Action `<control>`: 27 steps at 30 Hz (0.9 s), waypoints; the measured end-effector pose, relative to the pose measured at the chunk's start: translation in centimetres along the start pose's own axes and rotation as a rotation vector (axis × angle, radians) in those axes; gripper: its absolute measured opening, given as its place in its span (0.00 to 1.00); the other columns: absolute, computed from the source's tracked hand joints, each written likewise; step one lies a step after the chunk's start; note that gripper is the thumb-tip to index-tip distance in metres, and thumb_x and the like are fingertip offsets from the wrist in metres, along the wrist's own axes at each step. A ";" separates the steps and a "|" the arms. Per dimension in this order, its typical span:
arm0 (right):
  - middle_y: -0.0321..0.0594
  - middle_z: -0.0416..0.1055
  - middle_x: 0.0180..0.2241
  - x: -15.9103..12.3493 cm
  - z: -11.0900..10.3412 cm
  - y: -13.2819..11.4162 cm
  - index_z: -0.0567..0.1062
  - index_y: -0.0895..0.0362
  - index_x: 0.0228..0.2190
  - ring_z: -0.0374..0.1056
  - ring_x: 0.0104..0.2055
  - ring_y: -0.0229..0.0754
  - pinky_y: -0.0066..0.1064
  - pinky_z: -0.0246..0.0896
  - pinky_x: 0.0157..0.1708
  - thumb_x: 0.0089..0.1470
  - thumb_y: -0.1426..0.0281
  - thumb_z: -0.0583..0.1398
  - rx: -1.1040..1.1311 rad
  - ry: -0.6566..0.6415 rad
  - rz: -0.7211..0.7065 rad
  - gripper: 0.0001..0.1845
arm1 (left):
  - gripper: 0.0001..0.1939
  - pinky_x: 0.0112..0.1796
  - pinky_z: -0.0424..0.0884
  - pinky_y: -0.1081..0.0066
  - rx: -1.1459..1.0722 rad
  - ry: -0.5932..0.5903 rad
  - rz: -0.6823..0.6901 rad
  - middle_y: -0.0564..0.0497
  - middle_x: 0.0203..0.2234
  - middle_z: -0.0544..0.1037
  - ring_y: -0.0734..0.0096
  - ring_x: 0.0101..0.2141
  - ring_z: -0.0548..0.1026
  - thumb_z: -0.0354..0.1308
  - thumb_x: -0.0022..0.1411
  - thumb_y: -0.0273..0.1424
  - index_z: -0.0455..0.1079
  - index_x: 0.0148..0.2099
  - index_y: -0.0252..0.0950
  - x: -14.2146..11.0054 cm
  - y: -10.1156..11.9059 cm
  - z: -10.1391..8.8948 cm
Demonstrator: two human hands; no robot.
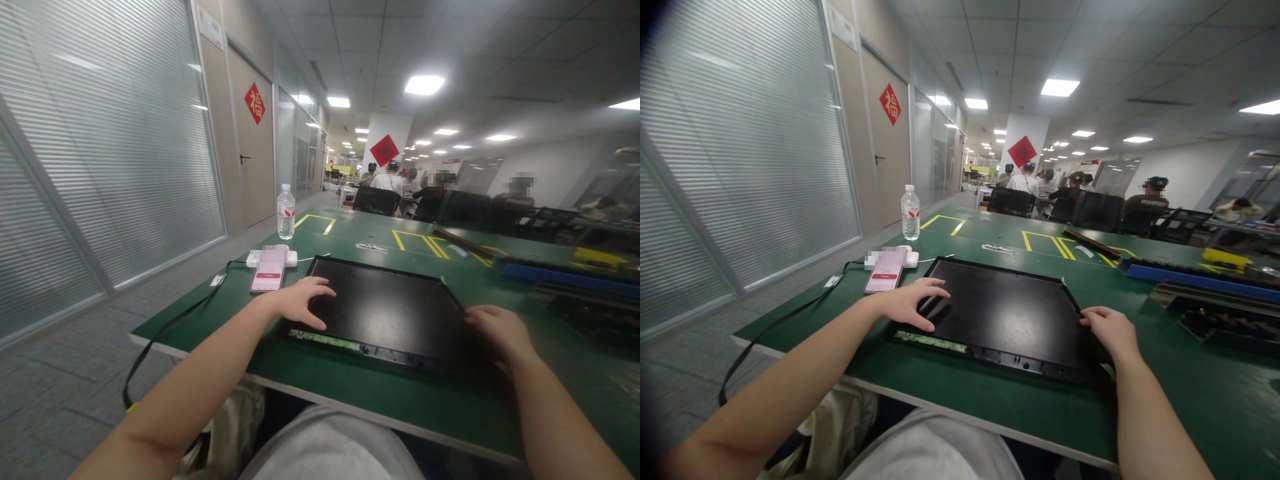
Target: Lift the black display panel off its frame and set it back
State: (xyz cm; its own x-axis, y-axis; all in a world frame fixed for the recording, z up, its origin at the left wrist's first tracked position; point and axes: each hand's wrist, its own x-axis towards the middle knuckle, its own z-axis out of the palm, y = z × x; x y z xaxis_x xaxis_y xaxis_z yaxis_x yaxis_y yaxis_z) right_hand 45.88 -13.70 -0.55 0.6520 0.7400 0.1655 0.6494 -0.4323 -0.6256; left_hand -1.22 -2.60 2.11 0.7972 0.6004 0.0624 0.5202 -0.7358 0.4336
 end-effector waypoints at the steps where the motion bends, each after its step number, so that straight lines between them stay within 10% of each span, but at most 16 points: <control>1: 0.42 0.80 0.28 0.0 -0.1 -0.1 0.81 0.54 0.30 0.74 0.33 0.49 0.36 0.61 0.31 0.46 0.63 0.58 0.009 -0.016 0.030 0.13 | 0.42 0.61 0.55 0.51 -0.008 -0.008 0.011 0.39 0.67 0.56 0.43 0.66 0.53 0.72 0.46 0.45 0.66 0.62 0.44 0.0 0.0 -0.1; 27: 0.43 0.80 0.29 0.0 0.0 -0.3 0.80 0.53 0.29 0.73 0.37 0.51 0.37 0.62 0.33 0.43 0.63 0.59 0.058 -0.028 0.078 0.13 | 0.40 0.61 0.59 0.60 -0.041 -0.028 0.220 0.43 0.66 0.59 0.50 0.63 0.62 0.72 0.43 0.32 0.68 0.61 0.41 0.0 -0.2 -0.8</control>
State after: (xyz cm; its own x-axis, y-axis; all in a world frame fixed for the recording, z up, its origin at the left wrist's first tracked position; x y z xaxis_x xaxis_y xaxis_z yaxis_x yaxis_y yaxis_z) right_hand 45.68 -13.58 -0.32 0.6879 0.7197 0.0936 0.5726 -0.4590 -0.6793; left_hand -1.53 -2.19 2.76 0.8984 0.4179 0.1351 0.3206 -0.8342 0.4487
